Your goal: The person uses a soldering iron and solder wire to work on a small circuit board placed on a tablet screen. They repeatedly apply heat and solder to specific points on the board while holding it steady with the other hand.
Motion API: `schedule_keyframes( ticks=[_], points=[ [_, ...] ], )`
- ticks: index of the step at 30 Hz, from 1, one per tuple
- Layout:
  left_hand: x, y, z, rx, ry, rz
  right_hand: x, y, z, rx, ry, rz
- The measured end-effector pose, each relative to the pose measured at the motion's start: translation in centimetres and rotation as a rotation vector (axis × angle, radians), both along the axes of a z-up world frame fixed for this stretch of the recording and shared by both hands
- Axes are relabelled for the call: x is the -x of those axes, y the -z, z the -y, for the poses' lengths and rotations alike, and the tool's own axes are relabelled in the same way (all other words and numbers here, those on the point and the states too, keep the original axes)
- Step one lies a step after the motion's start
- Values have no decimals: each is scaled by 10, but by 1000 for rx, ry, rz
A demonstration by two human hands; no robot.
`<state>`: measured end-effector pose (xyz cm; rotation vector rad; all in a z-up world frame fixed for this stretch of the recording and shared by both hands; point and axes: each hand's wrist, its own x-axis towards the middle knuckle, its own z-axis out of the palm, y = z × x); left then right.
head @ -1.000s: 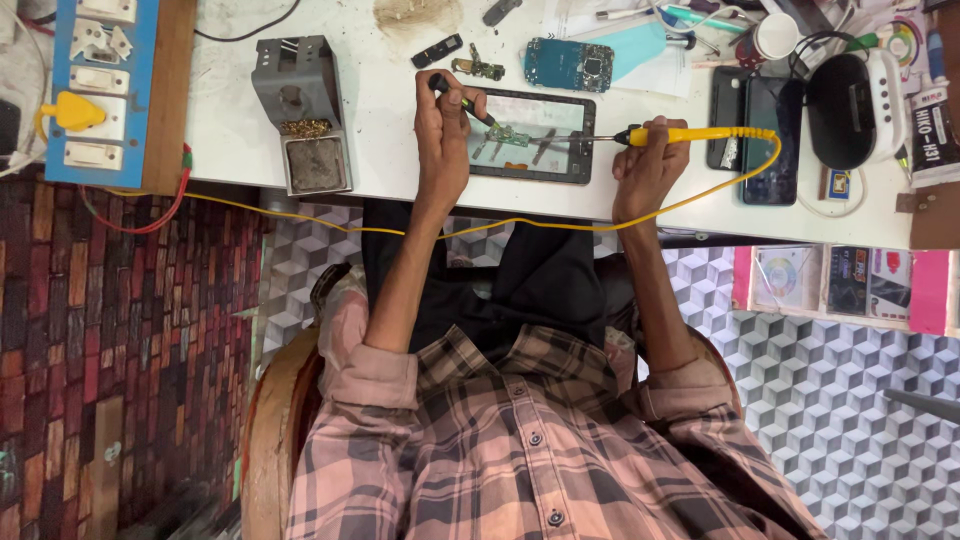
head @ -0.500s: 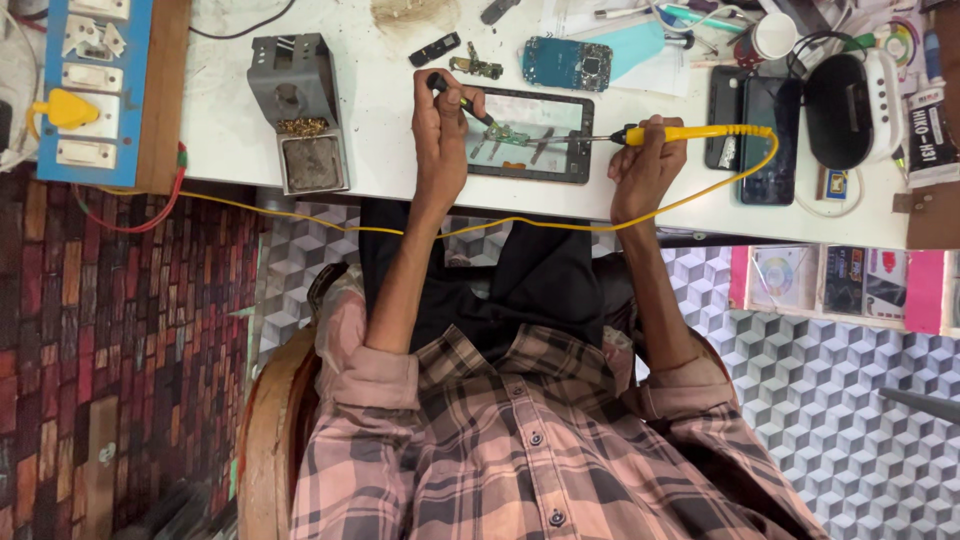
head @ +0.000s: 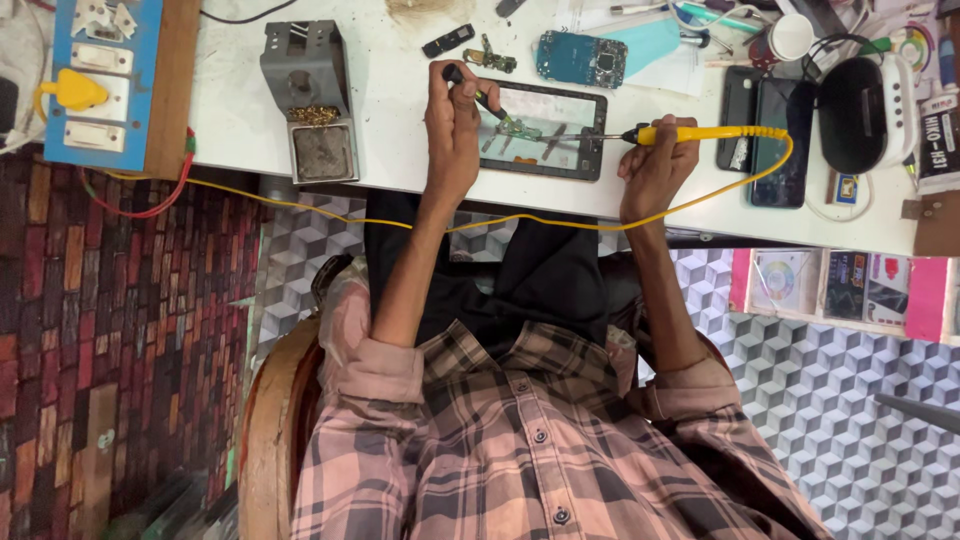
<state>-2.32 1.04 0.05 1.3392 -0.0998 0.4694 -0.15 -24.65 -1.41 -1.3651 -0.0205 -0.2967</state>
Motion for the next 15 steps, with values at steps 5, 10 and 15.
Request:
schedule_keyframes(
  ticks=[5, 10, 15],
  points=[
    [-2, 0, -1, 10, 2, 16, -5, 1, 1, -19, 12, -7],
    [-2, 3, -1, 23, 12, 33, -3, 4, 3, -54, 4, 9],
    [-2, 3, 0, 19, 6, 19, -4, 4, 2, -55, 2, -18]
  ],
)
